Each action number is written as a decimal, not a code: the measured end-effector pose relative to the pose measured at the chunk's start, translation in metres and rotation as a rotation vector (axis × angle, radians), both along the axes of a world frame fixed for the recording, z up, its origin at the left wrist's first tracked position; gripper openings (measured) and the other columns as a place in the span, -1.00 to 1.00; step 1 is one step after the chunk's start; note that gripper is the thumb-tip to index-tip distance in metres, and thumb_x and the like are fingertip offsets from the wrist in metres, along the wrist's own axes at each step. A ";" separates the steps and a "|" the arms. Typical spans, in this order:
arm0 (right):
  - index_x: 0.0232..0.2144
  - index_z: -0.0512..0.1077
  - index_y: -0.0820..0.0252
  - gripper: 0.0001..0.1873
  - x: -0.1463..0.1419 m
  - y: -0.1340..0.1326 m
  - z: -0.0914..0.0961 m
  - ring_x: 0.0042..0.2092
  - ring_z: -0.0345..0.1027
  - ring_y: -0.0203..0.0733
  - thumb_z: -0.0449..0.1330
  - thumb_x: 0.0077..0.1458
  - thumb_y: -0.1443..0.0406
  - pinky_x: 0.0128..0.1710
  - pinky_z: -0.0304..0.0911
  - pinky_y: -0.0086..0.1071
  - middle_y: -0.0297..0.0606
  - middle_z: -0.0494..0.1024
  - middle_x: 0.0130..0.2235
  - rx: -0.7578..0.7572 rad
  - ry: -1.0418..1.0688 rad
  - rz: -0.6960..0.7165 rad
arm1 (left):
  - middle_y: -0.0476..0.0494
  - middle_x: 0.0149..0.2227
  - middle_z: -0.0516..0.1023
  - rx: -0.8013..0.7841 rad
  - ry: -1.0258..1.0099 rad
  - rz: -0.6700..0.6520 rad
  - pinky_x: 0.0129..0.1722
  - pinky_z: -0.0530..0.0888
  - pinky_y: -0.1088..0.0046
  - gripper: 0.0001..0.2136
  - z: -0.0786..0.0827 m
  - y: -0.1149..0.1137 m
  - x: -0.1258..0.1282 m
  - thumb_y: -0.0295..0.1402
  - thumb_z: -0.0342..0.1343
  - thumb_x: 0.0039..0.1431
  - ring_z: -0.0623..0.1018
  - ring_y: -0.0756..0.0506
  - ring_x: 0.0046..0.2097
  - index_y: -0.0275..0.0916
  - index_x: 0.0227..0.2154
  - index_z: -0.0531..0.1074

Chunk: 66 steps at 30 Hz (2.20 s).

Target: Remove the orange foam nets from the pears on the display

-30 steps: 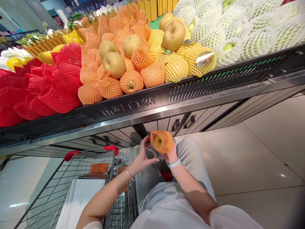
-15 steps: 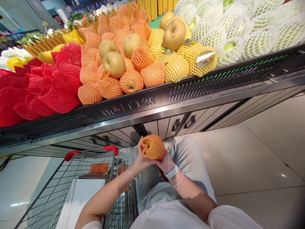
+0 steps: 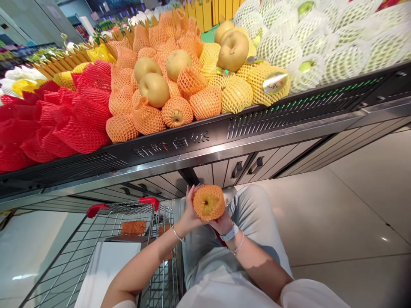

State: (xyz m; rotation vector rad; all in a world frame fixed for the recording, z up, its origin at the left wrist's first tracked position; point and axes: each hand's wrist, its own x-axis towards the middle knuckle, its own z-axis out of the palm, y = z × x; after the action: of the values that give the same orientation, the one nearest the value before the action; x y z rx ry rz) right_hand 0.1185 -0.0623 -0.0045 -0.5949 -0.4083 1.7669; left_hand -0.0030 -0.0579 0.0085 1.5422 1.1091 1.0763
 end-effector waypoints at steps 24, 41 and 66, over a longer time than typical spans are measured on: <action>-0.06 0.46 0.05 -0.63 0.000 0.010 0.029 0.15 0.28 -0.17 0.10 0.13 0.08 0.12 0.26 -0.21 -0.31 0.45 0.09 -0.137 0.050 -0.187 | -0.29 -0.07 0.54 -0.428 -0.344 0.211 0.15 0.33 0.11 -0.37 0.020 0.010 -0.001 -0.18 0.42 -0.30 0.47 -0.30 0.04 -0.29 -0.10 0.42; 0.06 0.39 0.06 -0.45 -0.010 0.012 0.022 0.26 0.08 -0.03 0.04 0.15 -0.07 0.29 -0.08 -0.12 -0.23 0.29 0.21 0.451 -0.588 -0.408 | -0.31 0.02 0.50 -0.622 -0.641 0.135 0.17 0.32 0.14 -0.27 0.021 0.004 -0.003 -0.07 0.36 -0.18 0.44 -0.27 0.11 -0.30 0.07 0.34; 0.11 0.31 -0.07 -0.39 -0.008 0.007 -0.005 0.03 0.38 -0.18 -0.09 0.14 -0.14 -0.04 0.35 -0.21 -0.33 0.43 0.09 -0.280 -0.125 -0.018 | -0.37 0.11 0.31 -0.181 -0.497 0.244 0.19 0.27 0.06 -0.13 0.016 -0.007 0.006 -0.19 0.47 -0.40 0.32 -0.32 0.18 -0.23 0.03 0.16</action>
State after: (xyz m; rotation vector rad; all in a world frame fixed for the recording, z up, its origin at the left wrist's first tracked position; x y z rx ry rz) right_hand 0.1103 -0.0549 -0.0095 -0.9078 -0.2409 1.7887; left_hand 0.0028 -0.0647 0.0241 0.9398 1.0235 1.3880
